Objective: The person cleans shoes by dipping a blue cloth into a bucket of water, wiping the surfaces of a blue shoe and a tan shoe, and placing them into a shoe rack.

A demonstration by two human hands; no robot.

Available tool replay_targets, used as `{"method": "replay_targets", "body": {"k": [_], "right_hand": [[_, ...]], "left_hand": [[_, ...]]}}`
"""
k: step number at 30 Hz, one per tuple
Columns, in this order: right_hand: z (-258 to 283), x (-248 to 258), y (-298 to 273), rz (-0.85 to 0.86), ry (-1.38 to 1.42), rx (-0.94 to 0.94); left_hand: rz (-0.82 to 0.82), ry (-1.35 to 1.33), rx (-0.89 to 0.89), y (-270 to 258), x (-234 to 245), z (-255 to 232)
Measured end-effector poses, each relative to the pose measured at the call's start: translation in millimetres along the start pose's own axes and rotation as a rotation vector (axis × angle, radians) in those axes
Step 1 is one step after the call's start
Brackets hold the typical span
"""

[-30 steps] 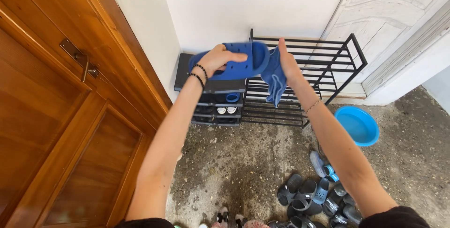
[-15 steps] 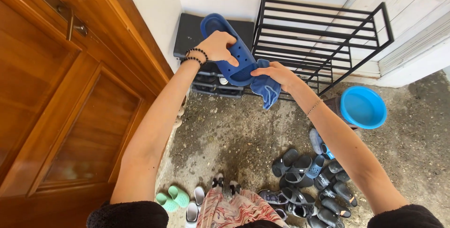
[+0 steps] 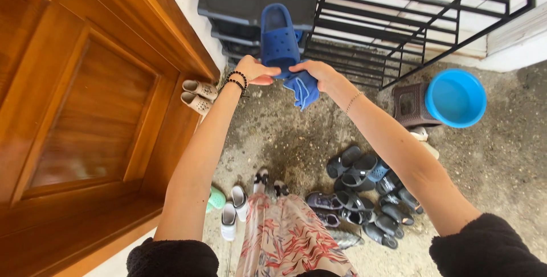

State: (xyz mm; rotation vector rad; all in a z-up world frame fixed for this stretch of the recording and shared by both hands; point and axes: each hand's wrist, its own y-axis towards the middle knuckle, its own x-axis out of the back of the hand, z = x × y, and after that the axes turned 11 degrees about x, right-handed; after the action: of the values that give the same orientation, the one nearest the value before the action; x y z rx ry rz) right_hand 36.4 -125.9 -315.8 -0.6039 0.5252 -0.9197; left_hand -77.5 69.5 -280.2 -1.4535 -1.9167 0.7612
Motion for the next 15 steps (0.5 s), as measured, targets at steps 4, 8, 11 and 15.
{"method": "replay_targets", "body": {"k": [4,8,11,15], "right_hand": [[-11,-13,11,-0.007,-0.021,-0.036],[-23,-27,29,0.022,-0.044,-0.083],[-43,-33,58,0.027,-0.043,-0.118],[-67,-37,93,0.033,-0.088,-0.172]], "left_hand": [[0.007,-0.129,-0.002,42,5,44],[-0.011,-0.298,0.097,71,8,68],[-0.038,-0.349,0.134,101,12,91],[-0.031,-0.428,0.172,155,13,123]]}}
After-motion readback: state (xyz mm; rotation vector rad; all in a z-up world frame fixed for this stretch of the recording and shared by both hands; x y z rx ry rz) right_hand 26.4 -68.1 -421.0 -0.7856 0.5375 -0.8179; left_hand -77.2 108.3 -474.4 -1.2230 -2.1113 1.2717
